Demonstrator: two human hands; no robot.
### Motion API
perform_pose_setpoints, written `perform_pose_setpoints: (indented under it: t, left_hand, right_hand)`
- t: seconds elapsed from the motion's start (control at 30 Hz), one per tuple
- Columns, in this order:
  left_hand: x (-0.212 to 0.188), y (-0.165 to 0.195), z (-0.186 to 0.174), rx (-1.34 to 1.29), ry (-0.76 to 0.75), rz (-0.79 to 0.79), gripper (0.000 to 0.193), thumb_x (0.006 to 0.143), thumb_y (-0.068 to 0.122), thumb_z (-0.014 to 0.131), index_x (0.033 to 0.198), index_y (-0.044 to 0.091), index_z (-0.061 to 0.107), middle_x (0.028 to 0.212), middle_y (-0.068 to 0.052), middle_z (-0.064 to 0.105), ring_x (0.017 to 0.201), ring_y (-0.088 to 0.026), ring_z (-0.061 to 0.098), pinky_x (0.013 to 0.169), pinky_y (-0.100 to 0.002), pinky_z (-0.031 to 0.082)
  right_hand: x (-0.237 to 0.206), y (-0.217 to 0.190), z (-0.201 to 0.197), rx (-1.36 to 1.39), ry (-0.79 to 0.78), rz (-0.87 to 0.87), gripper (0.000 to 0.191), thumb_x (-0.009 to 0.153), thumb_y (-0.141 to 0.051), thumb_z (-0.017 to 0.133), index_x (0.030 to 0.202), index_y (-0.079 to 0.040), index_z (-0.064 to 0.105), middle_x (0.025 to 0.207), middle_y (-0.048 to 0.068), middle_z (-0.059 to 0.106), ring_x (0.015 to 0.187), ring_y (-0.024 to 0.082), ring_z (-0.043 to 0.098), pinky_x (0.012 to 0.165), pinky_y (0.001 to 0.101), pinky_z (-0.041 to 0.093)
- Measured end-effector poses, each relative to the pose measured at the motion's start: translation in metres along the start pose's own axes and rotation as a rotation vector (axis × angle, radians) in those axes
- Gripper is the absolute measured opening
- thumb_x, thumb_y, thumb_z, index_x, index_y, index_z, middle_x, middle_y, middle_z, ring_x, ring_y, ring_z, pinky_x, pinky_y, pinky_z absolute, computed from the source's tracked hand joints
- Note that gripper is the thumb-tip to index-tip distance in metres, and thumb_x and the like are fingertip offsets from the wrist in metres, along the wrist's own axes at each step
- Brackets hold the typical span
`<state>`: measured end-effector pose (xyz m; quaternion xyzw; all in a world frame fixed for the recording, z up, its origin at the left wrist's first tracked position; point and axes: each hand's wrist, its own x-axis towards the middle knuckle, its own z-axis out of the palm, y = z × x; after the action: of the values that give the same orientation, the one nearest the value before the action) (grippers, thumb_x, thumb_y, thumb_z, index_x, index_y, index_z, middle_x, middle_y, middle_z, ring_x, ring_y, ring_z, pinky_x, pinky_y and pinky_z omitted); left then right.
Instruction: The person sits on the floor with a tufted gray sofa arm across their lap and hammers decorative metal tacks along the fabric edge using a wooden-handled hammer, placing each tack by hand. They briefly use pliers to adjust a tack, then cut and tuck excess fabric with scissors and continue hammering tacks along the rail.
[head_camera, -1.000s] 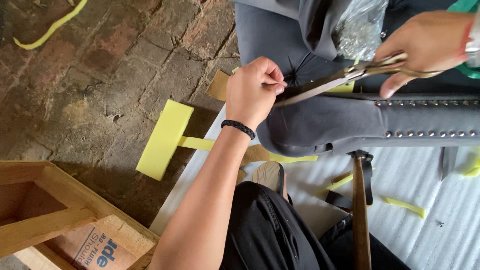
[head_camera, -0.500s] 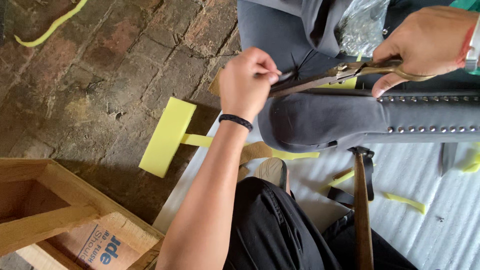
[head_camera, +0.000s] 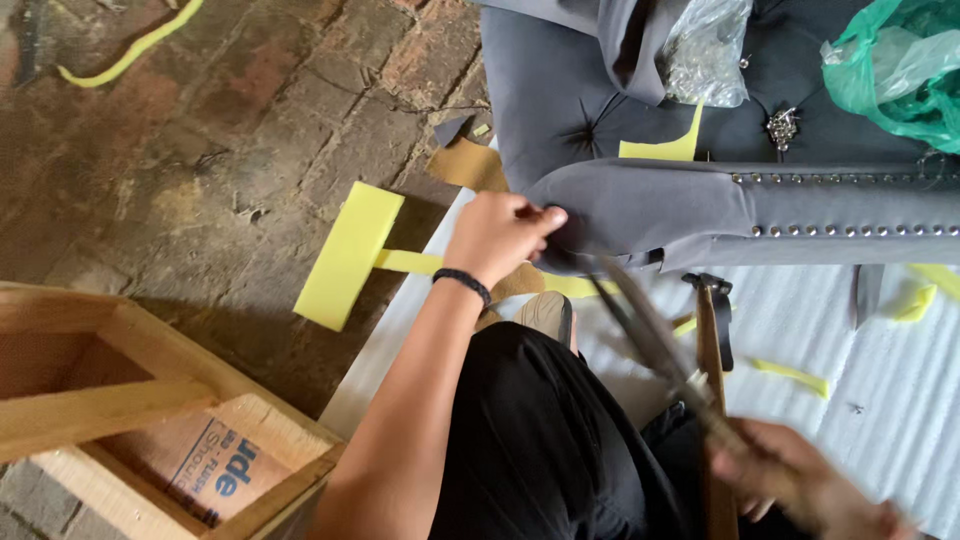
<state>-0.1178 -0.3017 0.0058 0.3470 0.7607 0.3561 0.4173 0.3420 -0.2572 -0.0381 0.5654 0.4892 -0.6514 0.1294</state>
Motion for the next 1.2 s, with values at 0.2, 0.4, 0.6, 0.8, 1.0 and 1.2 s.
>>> perform_pose_setpoints:
  t: [0.2, 0.4, 0.6, 0.8, 1.0, 1.2]
  left_hand:
    - [0.006, 0.0, 0.01, -0.129, 0.031, 0.046, 0.027, 0.082, 0.031, 0.079, 0.082, 0.003, 0.076, 0.068, -0.007, 0.075, 0.056, -0.014, 0.071, 0.058, -0.03, 0.057]
    - [0.017, -0.013, 0.015, -0.126, 0.366, 0.274, 0.018, 0.081, 0.022, 0.074, 0.091, 0.007, 0.074, 0.076, -0.006, 0.077, 0.067, -0.017, 0.076, 0.068, -0.032, 0.059]
    - [0.025, -0.012, 0.018, 0.136, 0.323, 0.189, 0.021, 0.083, 0.028, 0.075, 0.094, 0.011, 0.078, 0.089, -0.008, 0.077, 0.087, -0.023, 0.075, 0.08, -0.036, 0.057]
    - [0.044, 0.002, 0.024, 0.074, 0.356, 0.19, 0.044, 0.086, 0.044, 0.073, 0.109, 0.007, 0.075, 0.106, -0.012, 0.078, 0.103, -0.029, 0.073, 0.09, -0.039, 0.054]
    - [0.068, 0.039, 0.041, -0.005, 0.265, -0.119, 0.084, 0.091, 0.073, 0.042, 0.125, 0.001, 0.069, 0.131, -0.021, 0.065, 0.127, -0.038, 0.057, 0.107, -0.046, 0.042]
    - [0.054, 0.063, 0.048, 0.188, 0.386, -0.199, 0.095, 0.087, 0.079, 0.025, 0.127, 0.006, 0.071, 0.135, -0.024, 0.063, 0.131, -0.041, 0.056, 0.11, -0.049, 0.04]
  right_hand:
    - [-0.022, 0.019, 0.026, -0.232, 0.057, 0.071, 0.045, 0.086, -0.034, 0.082, 0.113, -0.002, 0.064, 0.073, 0.006, 0.059, 0.066, 0.017, 0.054, 0.061, 0.0352, 0.048]
    - [-0.048, -0.003, -0.051, -0.832, 0.641, -0.062, 0.038, 0.079, -0.042, 0.084, 0.107, -0.016, 0.082, 0.084, 0.003, 0.075, 0.074, 0.016, 0.072, 0.071, 0.0287, 0.06]
    - [-0.007, 0.001, -0.131, -1.304, 0.455, 0.291, 0.036, 0.095, -0.05, 0.068, 0.117, -0.023, 0.079, 0.095, 0.003, 0.076, 0.089, 0.014, 0.073, 0.086, 0.0299, 0.062]
    - [0.027, 0.009, -0.137, -1.338, 0.334, 0.15, 0.055, 0.089, -0.049, 0.071, 0.139, -0.028, 0.062, 0.129, -0.006, 0.076, 0.119, 0.014, 0.075, 0.106, 0.0314, 0.057]
    - [0.042, -0.057, -0.108, -0.884, 0.675, -0.331, 0.076, 0.084, -0.057, 0.069, 0.148, -0.017, 0.056, 0.135, 0.009, 0.069, 0.121, 0.03, 0.067, 0.104, 0.0415, 0.051]
    - [0.068, -0.154, -0.074, -0.146, 0.832, -0.277, 0.097, 0.086, -0.075, 0.064, 0.123, 0.015, 0.064, 0.119, 0.037, 0.072, 0.109, 0.041, 0.07, 0.096, 0.0488, 0.052]
